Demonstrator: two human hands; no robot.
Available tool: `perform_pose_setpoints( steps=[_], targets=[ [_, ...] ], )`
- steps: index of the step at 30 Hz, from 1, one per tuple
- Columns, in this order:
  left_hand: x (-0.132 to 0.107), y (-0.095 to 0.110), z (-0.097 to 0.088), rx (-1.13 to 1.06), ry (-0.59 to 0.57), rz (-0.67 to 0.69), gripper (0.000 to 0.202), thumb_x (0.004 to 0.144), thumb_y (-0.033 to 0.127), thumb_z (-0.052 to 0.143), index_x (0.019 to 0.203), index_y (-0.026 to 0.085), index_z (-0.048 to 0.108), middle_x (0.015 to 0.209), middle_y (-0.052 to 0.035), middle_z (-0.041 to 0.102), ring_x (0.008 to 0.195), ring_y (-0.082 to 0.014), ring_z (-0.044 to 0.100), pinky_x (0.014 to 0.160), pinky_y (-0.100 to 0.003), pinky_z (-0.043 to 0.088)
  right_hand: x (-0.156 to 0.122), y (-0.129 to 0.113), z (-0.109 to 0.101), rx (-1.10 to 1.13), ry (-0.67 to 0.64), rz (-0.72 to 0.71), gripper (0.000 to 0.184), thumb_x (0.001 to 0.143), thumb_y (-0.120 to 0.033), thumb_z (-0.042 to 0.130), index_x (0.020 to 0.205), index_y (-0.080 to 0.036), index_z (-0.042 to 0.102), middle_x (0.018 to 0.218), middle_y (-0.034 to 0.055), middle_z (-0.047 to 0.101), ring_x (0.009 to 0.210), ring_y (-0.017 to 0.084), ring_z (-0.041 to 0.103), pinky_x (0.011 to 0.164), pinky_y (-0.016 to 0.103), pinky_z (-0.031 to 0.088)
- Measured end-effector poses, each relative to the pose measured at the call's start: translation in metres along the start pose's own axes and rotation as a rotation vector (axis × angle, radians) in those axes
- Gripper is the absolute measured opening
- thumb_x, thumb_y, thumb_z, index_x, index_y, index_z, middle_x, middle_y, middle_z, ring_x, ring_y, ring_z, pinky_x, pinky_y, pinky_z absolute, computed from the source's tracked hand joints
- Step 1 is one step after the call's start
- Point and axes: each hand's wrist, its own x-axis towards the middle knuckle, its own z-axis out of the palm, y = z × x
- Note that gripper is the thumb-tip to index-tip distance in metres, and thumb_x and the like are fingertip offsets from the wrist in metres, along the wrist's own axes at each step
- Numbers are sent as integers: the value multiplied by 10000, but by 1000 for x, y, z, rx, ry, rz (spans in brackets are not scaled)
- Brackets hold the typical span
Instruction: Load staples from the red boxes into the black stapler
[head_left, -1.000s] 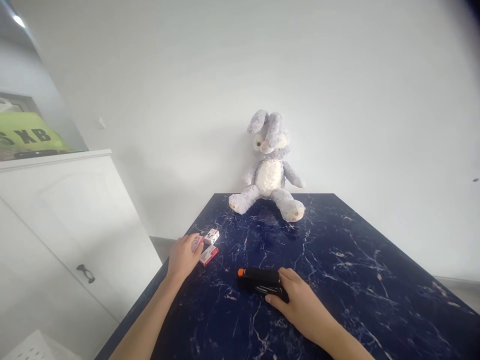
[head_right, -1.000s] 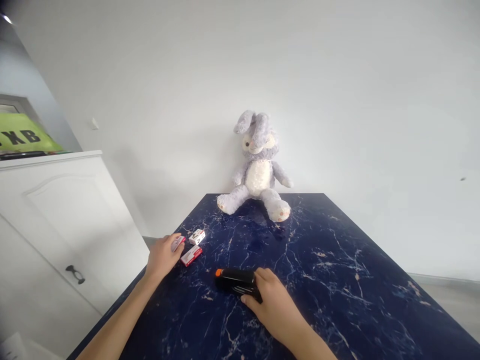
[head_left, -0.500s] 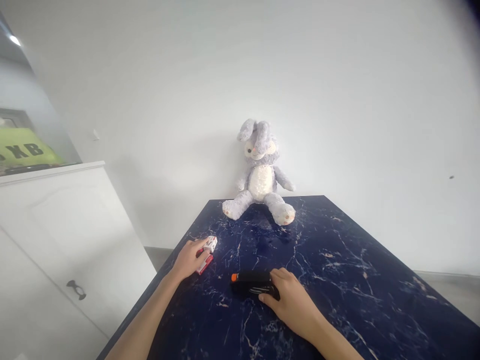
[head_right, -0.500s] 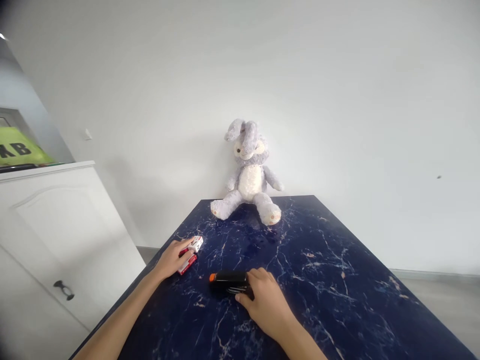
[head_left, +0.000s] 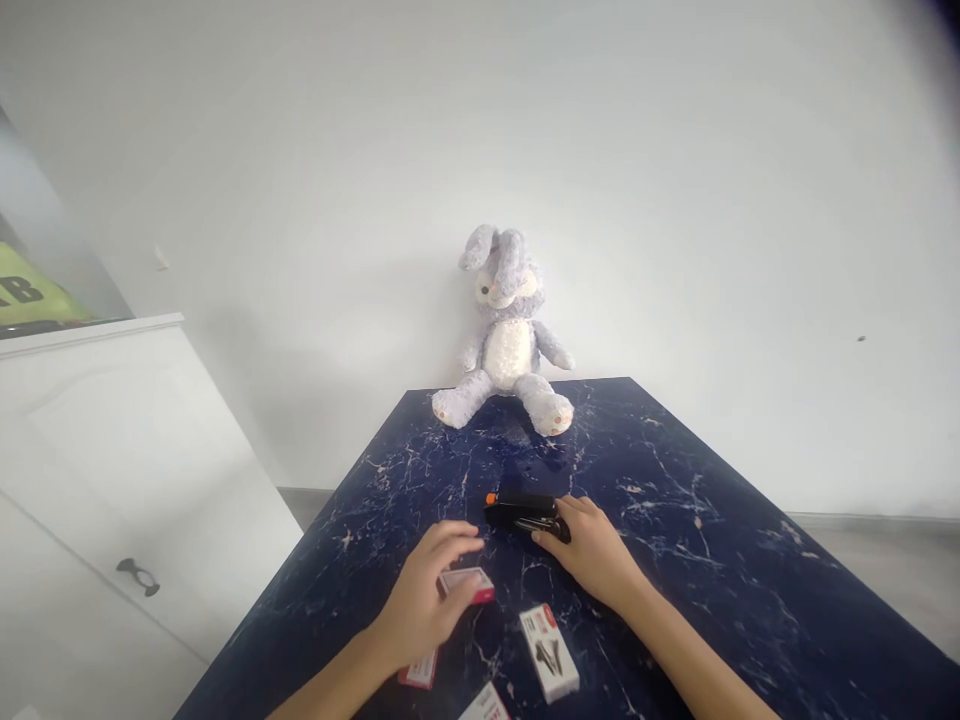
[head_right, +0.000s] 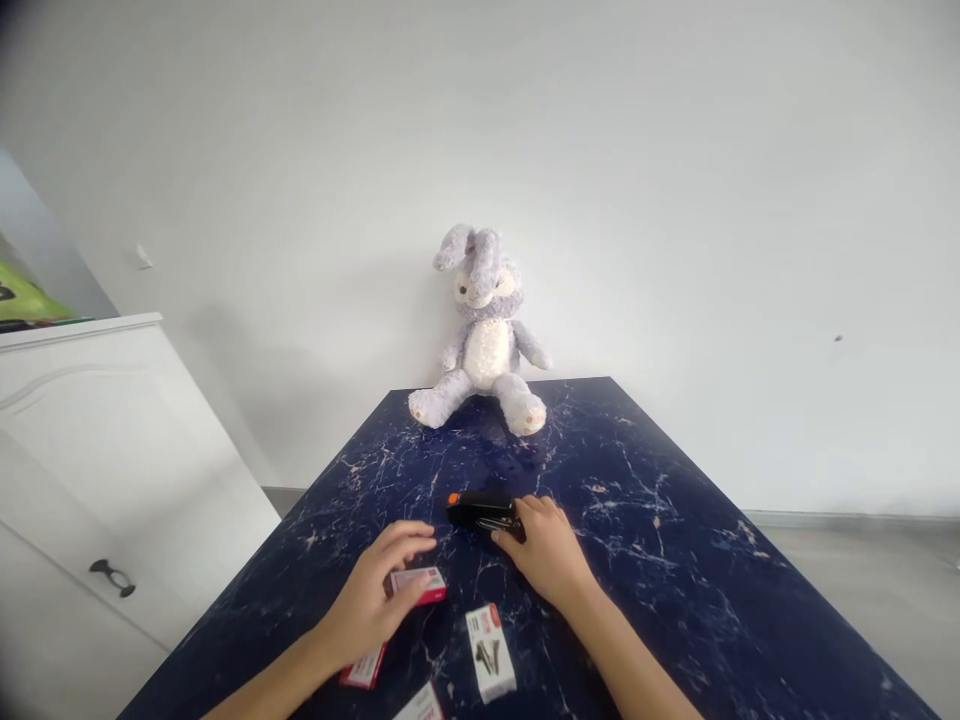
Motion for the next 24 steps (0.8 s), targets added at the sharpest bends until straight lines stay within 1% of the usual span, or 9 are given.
perform_pose_setpoints(
  steps=[3, 5, 7, 10, 13, 15, 18, 21, 24],
  targets=[
    [32, -15, -1, -55, 121, -35, 328, 991, 415, 404, 1072, 248, 675, 1082, -78, 678, 806, -201, 652, 728, -326, 539, -1, 1, -5, 7, -25, -3, 160, 866, -356, 590, 896, -202, 625, 942, 61, 648, 926, 247, 562, 811, 340, 423],
    [44, -27, -2, -55, 184, -74, 373, 1006, 414, 362, 1032, 231, 686, 1000, -74, 697, 831, -210, 659, 749, -323, 532, -1, 3, -8, 28, -42, -7, 139, 854, -339, 600, 900, -208, 610, 948, 56, 646, 927, 243, 566, 800, 331, 428],
    [46, -37, -3, -38, 187, -121, 364, 1006, 415, 369, 1115, 243, 671, 1071, -78, 696, 963, -235, 653, 822, -339, 529, -1, 7, -11, 45, -57, 26, 148, 843, -334, 608, 931, -216, 598, 933, 52, 640, 899, 235, 580, 755, 315, 431],
    [38, -45, -5, 23, 45, -118, 433, 976, 428, 458, 1390, 312, 501, 1360, -80, 570, 1211, -279, 547, 979, -414, 481, -1, 7, -11, 63, -103, 90, 159, 852, -331, 586, 965, -219, 586, 869, 42, 636, 776, 206, 594, 650, 282, 409],
    [31, -47, -5, 45, -128, -57, 589, 950, 408, 526, 1502, 358, 328, 1495, -72, 432, 1358, -299, 403, 1101, -486, 373, -1, 1, -7, 140, -166, 58, 204, 875, -271, 529, 1067, -227, 583, 830, 20, 647, 715, 180, 606, 619, 262, 402],
    [31, -47, -5, 22, -164, -67, 584, 952, 392, 527, 1500, 364, 329, 1480, -76, 443, 1348, -292, 416, 1108, -487, 365, -2, -7, -4, 204, -199, 28, 387, 869, -217, 509, 1255, -243, 525, 817, 4, 657, 722, 173, 627, 645, 257, 421],
    [36, -48, -6, -16, -108, -119, 515, 945, 386, 538, 1445, 338, 424, 1389, -92, 523, 1270, -287, 494, 1068, -473, 407, -5, -17, -3, 269, -230, 17, 608, 846, -184, 518, 1436, -243, 386, 853, 6, 676, 784, 176, 649, 735, 272, 461],
    [39, -49, -9, -37, -68, -124, 366, 927, 388, 566, 1280, 295, 592, 1239, -89, 613, 1164, -277, 564, 1020, -453, 445, -9, -20, -5, 270, -247, 3, 665, 838, -204, 542, 1474, -285, 368, 1049, 43, 670, 975, 204, 633, 886, 325, 469],
    [38, -52, -11, -25, -47, -134, 318, 926, 409, 560, 1207, 285, 644, 1225, -83, 629, 1153, -276, 573, 1019, -450, 447, -12, -17, -3, 226, -214, -40, 657, 841, -215, 551, 1471, -307, 389, 1264, 60, 598, 1191, 233, 535, 1037, 376, 403]
  ],
)
